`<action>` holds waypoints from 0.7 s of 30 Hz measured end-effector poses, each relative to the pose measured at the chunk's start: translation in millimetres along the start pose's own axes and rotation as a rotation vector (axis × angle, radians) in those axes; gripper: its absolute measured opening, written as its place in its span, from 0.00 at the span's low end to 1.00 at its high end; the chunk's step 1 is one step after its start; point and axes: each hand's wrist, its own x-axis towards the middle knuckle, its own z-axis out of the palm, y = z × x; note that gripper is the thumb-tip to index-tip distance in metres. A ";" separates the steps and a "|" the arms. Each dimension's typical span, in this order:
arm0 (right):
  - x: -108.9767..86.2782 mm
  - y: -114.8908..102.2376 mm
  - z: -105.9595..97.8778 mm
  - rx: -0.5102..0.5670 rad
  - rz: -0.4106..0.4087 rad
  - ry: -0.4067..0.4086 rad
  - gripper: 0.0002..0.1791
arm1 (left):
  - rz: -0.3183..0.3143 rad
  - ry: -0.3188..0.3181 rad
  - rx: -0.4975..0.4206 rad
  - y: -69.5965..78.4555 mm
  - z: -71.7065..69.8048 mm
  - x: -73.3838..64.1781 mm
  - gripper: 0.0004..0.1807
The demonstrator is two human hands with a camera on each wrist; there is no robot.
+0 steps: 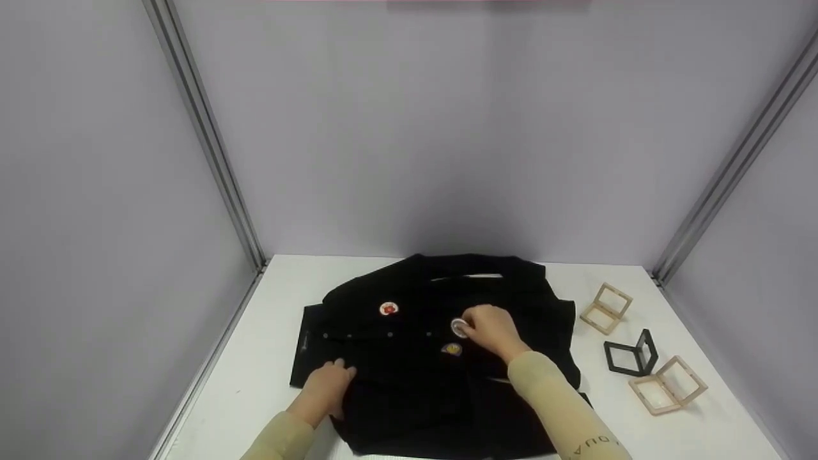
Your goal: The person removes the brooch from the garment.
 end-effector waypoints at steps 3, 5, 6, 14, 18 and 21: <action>0.1 3.0 -5.5 -0.032 0.011 -0.034 0.11 | 0.006 0.003 -0.001 -0.3 0.1 -0.7 0.46; 0.1 5.1 -9.7 -0.052 0.015 -0.051 0.10 | 0.011 0.011 0.003 -0.9 0.2 -1.1 0.46; 0.0 6.2 -11.9 -0.063 0.016 -0.058 0.09 | 0.013 0.016 0.007 -1.0 0.3 -1.6 0.46; -2.3 19.4 -26.6 -0.134 0.007 -0.058 0.04 | 0.023 0.022 0.003 -1.9 1.4 -2.1 0.46; -3.1 29.3 -31.9 -0.154 0.013 -0.069 0.07 | 0.010 0.003 -0.027 -2.1 0.7 -1.1 0.45; -3.6 37.5 -36.7 -0.154 0.029 -0.080 0.11 | 0.001 -0.005 -0.047 -1.2 0.1 -1.4 0.44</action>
